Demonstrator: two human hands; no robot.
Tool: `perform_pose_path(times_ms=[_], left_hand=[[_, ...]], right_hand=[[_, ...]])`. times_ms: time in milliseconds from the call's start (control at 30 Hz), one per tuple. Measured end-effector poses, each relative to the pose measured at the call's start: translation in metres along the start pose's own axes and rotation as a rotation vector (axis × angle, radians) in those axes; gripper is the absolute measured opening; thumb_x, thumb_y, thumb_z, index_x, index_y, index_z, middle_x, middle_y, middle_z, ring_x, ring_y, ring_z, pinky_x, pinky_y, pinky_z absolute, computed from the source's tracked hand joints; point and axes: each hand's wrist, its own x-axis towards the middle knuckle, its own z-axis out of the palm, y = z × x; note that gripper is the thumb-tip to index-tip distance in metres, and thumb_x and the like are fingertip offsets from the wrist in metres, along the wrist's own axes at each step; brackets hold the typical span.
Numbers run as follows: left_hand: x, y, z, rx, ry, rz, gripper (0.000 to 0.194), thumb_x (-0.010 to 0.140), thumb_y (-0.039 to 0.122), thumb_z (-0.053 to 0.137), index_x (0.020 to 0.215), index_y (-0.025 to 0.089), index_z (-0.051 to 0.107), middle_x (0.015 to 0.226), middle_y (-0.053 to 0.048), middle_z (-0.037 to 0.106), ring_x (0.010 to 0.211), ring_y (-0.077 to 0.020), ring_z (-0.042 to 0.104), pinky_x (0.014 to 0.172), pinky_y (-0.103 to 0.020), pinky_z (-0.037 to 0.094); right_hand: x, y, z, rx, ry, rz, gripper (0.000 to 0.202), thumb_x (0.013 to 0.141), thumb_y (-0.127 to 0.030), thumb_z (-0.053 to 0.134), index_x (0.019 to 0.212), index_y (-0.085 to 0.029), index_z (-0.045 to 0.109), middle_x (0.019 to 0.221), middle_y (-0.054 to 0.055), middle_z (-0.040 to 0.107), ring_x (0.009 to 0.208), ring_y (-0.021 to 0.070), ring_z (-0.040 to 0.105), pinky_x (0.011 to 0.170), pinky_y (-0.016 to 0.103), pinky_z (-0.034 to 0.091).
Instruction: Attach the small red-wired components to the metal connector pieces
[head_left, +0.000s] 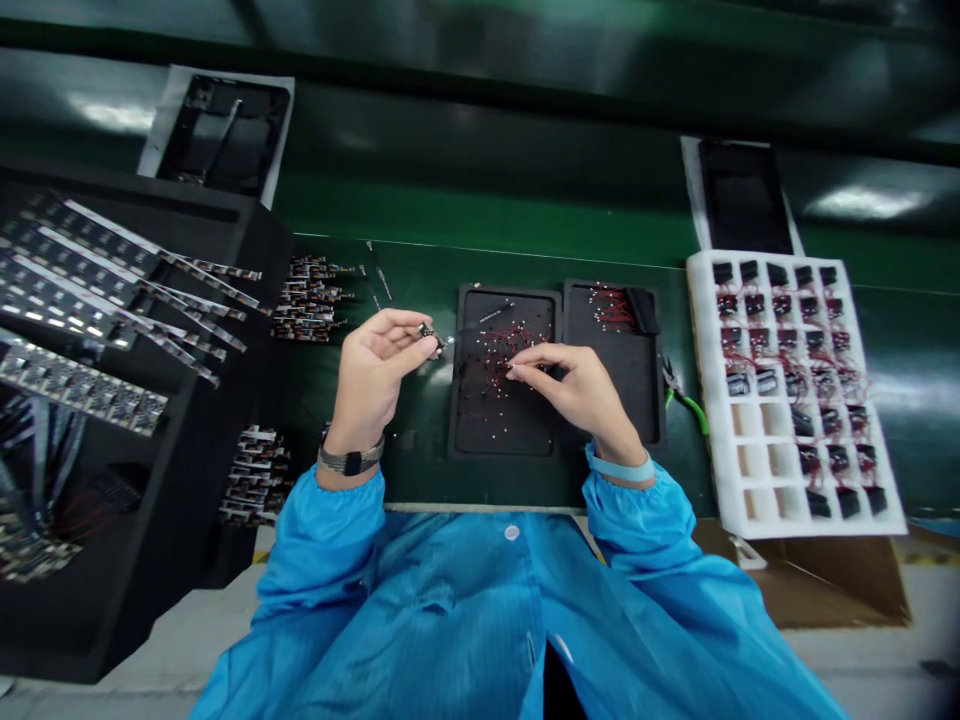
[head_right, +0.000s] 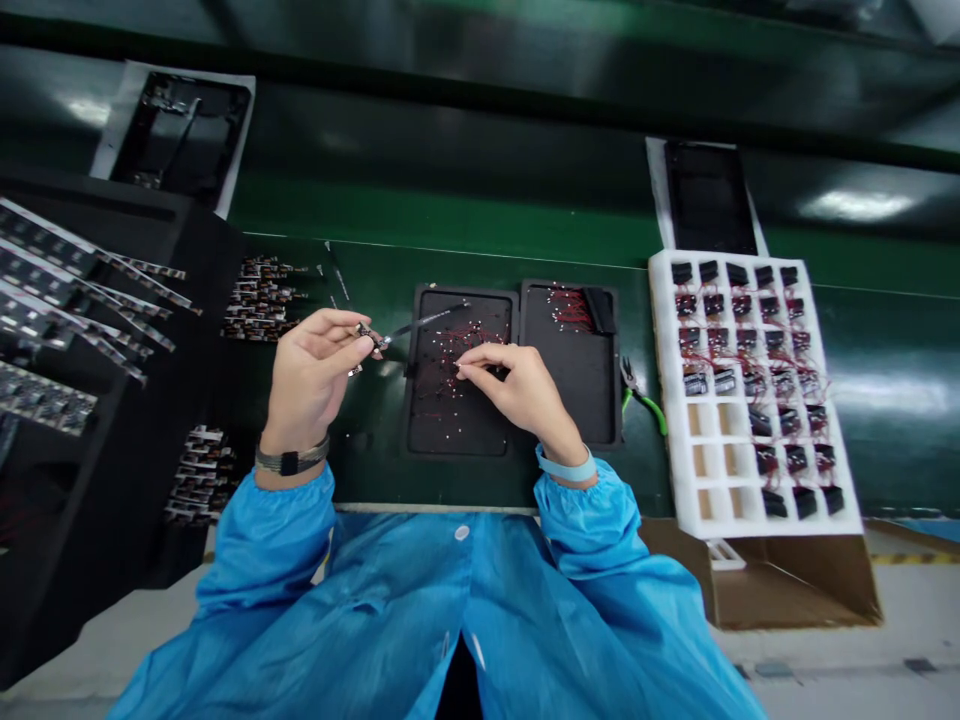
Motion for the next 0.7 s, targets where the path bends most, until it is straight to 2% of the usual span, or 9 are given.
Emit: perform_pose_path(times_ms=[133,267,367,467,567,700], left_hand=[[0.001,0.000,-0.001,-0.039,-0.039,-0.025,0.025,0.075,0.021,0.088,0.099,0.017,0.080,0.085,-0.003,0.073,0.080,-0.0144,0.073,0.078,-0.025,0.058],[-0.001,-0.001,0.000,-0.009,-0.097,-0.062,0.037,0.078,0.021,0.088,0.113,0.018,0.079,0.091,-0.003,0.073,0.078,-0.0130,0.072,0.074,-0.024,0.057],[-0.003,-0.002,0.002,0.044,-0.137,-0.099,0.035,0.076,0.023,0.090,0.108,0.017,0.078,0.089,-0.004,0.074,0.075,-0.0138,0.070,0.073,-0.026,0.058],[-0.005,-0.002,0.006,0.196,-0.259,-0.079,0.022,0.081,0.025,0.086,0.101,0.017,0.081,0.089,-0.007,0.077,0.077,-0.0164,0.070,0.076,-0.029,0.058],[-0.008,-0.003,0.011,0.350,-0.411,-0.026,0.018,0.086,0.023,0.080,0.103,0.019,0.083,0.092,-0.007,0.079,0.082,-0.0184,0.070,0.078,-0.032,0.056],[-0.012,-0.005,0.016,0.401,-0.495,-0.021,0.017,0.087,0.022,0.079,0.104,0.021,0.082,0.093,-0.006,0.080,0.083,-0.0191,0.071,0.078,-0.032,0.056]], right_hand=[[-0.001,-0.003,-0.001,0.004,0.024,-0.028,0.010,0.096,-0.029,0.073,0.094,-0.022,0.080,0.093,0.004,0.082,0.087,0.0232,0.077,0.084,0.036,0.059],[-0.003,-0.004,-0.002,0.037,0.027,-0.060,0.010,0.096,-0.030,0.074,0.092,-0.022,0.079,0.094,0.004,0.081,0.088,0.0223,0.076,0.085,0.036,0.058],[-0.004,-0.007,-0.002,0.074,0.007,-0.059,0.013,0.095,-0.033,0.075,0.090,-0.022,0.079,0.092,0.004,0.080,0.085,0.0213,0.073,0.083,0.035,0.057],[-0.004,-0.010,-0.002,0.111,-0.056,-0.022,0.016,0.094,-0.036,0.076,0.089,-0.021,0.078,0.091,0.005,0.079,0.084,0.0214,0.072,0.083,0.036,0.058],[-0.004,-0.012,0.000,0.142,-0.156,0.009,0.018,0.093,-0.037,0.075,0.089,-0.020,0.078,0.088,0.005,0.078,0.082,0.0208,0.072,0.082,0.035,0.057],[-0.002,-0.013,0.003,0.166,-0.244,0.035,0.017,0.092,-0.035,0.075,0.086,-0.019,0.077,0.082,0.003,0.077,0.077,0.0190,0.071,0.078,0.032,0.056]])
